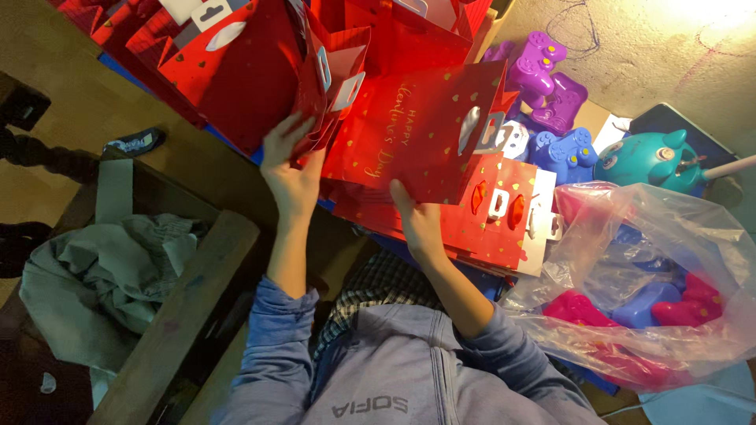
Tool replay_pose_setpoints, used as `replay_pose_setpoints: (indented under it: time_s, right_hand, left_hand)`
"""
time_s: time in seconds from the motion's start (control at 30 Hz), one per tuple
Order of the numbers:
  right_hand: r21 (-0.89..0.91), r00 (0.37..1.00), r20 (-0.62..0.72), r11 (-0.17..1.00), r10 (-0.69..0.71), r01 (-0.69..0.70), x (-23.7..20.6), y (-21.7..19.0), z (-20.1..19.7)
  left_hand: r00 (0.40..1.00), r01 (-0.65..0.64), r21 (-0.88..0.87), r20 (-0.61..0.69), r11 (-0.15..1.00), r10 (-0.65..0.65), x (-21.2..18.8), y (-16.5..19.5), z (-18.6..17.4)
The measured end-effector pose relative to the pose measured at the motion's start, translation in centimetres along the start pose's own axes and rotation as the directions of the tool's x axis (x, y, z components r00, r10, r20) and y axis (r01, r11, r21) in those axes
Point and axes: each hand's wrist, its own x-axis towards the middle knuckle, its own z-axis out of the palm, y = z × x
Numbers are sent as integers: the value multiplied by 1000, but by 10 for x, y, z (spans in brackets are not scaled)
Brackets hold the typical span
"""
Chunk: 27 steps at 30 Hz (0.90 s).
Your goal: The person opens red Valentine's Day paper gift bags on a cluttered desk, reaches into a large plastic bag of colorful plastic toy figures, and places the toys one at a time into the bags, then folds the bag tops closed and sets the finished bags aside.
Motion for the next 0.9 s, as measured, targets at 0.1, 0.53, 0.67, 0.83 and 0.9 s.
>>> replay_pose_setpoints:
  time_s: [0.1, 0.53, 0.67, 0.83, 0.9]
  right_hand:
    - [184, 988, -41, 973, 152, -142, 6, 10, 1]
    - [129, 971, -199, 978, -134, 161, -11, -55, -48]
    - [-4, 931, -270, 967, -247, 255, -19, -94, -90]
    - [112, 926, -197, 931, -321, 347, -31, -142, -96]
    - [216, 954, -134, 932, -267, 291, -30, -156, -83]
  left_hand:
    - [999, 32, -37, -3, 999, -32, 2, 9, 3]
    - [927, -368, 603, 296, 708, 231, -2, 56, 20]
    - [938, -305, 667, 335, 680, 92, -22, 34, 78]
    - [927, -292, 682, 376, 671, 22, -36, 7, 125]
    - [888, -318, 632, 460, 707, -12, -28, 5, 130]
